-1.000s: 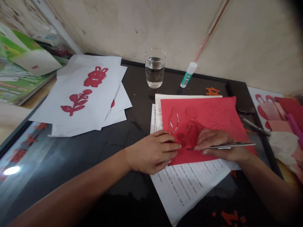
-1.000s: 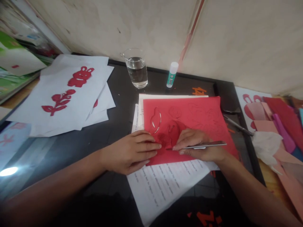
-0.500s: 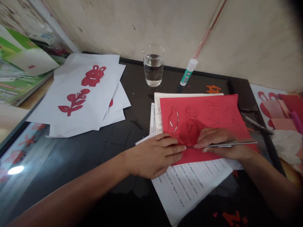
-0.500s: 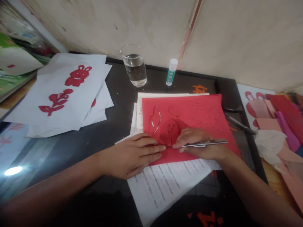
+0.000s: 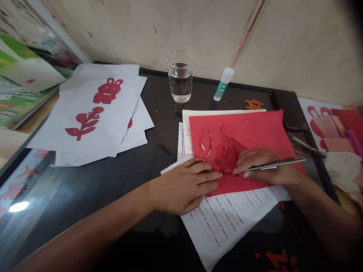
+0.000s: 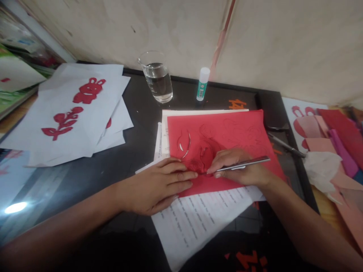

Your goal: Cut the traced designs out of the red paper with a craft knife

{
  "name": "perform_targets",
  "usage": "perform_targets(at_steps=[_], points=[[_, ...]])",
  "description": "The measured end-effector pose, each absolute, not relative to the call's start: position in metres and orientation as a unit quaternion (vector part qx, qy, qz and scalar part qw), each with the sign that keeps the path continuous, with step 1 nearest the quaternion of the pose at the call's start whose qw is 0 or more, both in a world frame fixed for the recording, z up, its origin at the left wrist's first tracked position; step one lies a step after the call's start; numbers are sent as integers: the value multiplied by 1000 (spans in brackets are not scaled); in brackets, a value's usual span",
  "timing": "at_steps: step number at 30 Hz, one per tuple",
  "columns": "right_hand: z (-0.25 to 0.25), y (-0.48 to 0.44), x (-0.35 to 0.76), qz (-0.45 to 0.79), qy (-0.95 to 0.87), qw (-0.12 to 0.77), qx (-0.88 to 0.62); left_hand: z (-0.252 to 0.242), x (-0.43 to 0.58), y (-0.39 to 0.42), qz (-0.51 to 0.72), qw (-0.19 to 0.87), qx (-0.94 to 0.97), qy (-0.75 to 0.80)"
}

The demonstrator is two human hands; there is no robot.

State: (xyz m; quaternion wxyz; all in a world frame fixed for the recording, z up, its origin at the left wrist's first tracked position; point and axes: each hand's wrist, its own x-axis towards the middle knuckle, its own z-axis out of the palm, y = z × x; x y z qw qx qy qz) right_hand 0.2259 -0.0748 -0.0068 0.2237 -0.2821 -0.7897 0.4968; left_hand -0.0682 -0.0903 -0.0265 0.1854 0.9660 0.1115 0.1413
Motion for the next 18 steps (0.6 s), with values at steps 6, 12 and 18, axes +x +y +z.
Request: perform_targets(at_steps=[6, 12, 18], points=[[-9, -74, 230, 513, -774, 229, -290, -27, -68, -90, 128, 182, 968, 112], [-12, -74, 232, 523, -765, 234, -294, -27, -69, -90, 130, 185, 968, 113], [-13, -74, 234, 522, -762, 246, -295, -26, -69, -90, 121, 182, 970, 110]])
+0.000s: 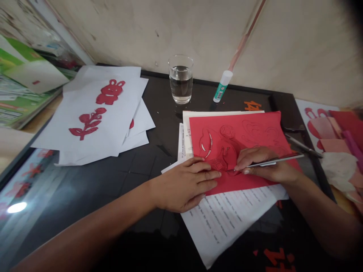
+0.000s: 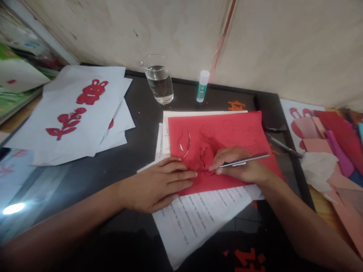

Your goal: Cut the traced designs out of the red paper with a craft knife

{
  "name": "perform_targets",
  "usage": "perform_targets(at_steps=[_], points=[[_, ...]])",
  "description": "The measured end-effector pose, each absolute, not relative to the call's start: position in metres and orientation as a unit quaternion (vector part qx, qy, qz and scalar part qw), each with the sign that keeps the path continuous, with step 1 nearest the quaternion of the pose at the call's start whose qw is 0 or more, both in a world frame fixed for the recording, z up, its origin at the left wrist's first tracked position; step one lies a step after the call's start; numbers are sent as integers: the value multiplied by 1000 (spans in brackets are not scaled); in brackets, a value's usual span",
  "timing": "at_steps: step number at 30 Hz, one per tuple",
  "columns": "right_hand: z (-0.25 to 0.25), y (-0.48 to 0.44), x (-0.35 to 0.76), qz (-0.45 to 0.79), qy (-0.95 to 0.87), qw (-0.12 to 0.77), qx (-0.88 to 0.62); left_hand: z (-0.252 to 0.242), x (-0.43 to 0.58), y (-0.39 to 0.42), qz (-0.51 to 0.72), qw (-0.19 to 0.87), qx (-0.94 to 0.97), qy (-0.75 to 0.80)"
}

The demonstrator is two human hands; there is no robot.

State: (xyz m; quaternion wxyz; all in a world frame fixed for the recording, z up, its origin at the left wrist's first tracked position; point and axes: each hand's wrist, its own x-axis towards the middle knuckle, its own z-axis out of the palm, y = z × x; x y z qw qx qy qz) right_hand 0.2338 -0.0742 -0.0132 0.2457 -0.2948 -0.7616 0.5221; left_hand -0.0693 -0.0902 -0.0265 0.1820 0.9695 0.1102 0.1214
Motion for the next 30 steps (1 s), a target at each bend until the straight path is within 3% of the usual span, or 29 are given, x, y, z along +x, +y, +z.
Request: perform_targets(at_steps=[8, 14, 20, 30], points=[[-13, -74, 238, 524, -747, 260, -316, -28, -70, -89, 158, 158, 970, 96], [2, -105, 222, 515, -552, 420, -503, -28, -74, -86, 312, 124, 929, 155], [-3, -128, 192, 441, -527, 387, -614, -39, -72, -83, 362, 109, 890, 254], [-11, -119, 179, 499, -447, 397, -627, -42, -71, -82, 337, 124, 895, 265]])
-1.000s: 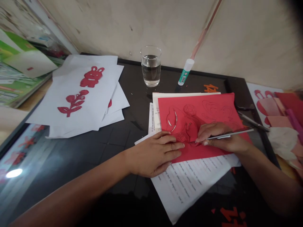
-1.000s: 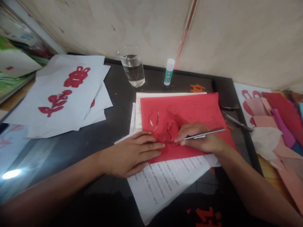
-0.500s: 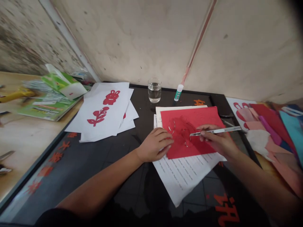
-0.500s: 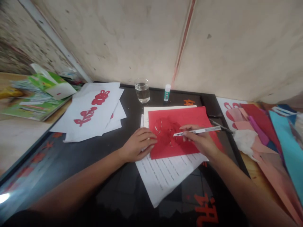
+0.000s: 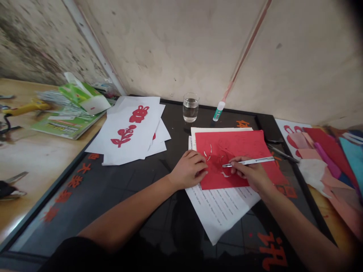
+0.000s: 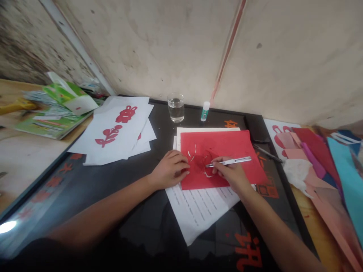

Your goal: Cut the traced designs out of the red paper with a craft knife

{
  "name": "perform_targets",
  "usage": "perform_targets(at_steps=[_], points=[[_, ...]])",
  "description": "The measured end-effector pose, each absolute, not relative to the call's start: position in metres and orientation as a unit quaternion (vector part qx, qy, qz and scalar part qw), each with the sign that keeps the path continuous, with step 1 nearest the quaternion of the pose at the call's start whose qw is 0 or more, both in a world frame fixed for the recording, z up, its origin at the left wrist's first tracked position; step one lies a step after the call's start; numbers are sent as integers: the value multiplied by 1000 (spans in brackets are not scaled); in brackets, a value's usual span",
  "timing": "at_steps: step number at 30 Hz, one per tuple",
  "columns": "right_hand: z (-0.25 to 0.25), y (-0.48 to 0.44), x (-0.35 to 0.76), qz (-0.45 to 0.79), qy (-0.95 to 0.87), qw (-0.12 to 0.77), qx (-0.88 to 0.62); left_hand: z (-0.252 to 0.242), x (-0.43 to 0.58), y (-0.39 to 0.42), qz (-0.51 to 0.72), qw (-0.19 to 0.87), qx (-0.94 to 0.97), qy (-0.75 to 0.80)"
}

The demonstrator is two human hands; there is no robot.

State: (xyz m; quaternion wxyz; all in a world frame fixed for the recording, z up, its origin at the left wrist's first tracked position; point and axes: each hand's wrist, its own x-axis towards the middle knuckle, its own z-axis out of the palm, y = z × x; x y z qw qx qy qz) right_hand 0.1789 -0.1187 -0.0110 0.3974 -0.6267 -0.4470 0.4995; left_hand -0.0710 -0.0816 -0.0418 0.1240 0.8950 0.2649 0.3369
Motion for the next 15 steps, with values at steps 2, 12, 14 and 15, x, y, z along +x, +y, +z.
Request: perform_targets(at_steps=[2, 12, 14, 15], points=[[-11, -117, 178, 519, -438, 394, -620, -43, -71, -81, 330, 128, 895, 272], [-9, -111, 172, 592, -392, 386, -588, -45, -71, -79, 328, 145, 884, 301], [-8, -111, 172, 604, -384, 388, -580, -45, -70, -79, 330, 148, 883, 300], [-8, -111, 172, 606, -387, 385, -579, -45, -70, -79, 332, 149, 883, 298]])
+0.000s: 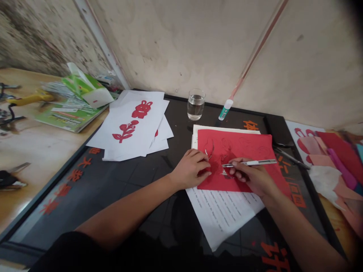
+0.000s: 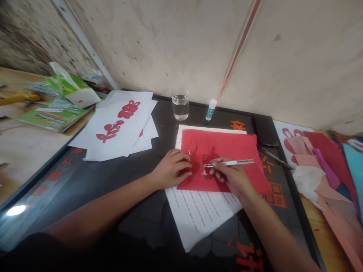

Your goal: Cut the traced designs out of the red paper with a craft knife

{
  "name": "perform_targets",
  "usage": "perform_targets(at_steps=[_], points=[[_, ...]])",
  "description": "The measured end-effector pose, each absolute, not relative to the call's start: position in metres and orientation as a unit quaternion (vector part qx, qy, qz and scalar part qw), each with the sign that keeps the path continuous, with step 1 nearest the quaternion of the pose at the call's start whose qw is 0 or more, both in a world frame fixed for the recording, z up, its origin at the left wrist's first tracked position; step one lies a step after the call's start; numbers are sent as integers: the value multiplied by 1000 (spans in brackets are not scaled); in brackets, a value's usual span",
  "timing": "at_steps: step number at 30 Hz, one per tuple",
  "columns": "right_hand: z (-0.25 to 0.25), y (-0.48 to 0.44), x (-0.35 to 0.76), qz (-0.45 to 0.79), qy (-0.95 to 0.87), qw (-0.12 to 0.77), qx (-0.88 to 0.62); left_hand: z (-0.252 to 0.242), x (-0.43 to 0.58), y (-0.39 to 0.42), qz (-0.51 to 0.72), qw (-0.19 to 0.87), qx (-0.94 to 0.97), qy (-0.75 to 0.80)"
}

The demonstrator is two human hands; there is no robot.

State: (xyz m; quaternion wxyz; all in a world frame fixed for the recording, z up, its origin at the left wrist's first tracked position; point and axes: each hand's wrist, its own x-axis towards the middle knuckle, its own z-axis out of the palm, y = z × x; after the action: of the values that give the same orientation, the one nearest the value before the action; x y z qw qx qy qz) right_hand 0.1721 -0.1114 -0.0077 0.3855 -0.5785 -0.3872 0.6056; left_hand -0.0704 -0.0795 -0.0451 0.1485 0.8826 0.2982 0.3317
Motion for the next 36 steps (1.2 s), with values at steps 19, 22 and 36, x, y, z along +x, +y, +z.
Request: perform_targets(at_steps=[19, 22, 36], points=[[6, -133, 171, 539, -458, 336, -622, -48, -72, -77, 365, 182, 855, 322], [0, -133, 168, 549, -430, 333, -634, -48, -72, -76, 372, 189, 850, 322], [-7, -127, 170, 560, -408, 337, -637, -48, -72, -76, 358, 197, 849, 334]])
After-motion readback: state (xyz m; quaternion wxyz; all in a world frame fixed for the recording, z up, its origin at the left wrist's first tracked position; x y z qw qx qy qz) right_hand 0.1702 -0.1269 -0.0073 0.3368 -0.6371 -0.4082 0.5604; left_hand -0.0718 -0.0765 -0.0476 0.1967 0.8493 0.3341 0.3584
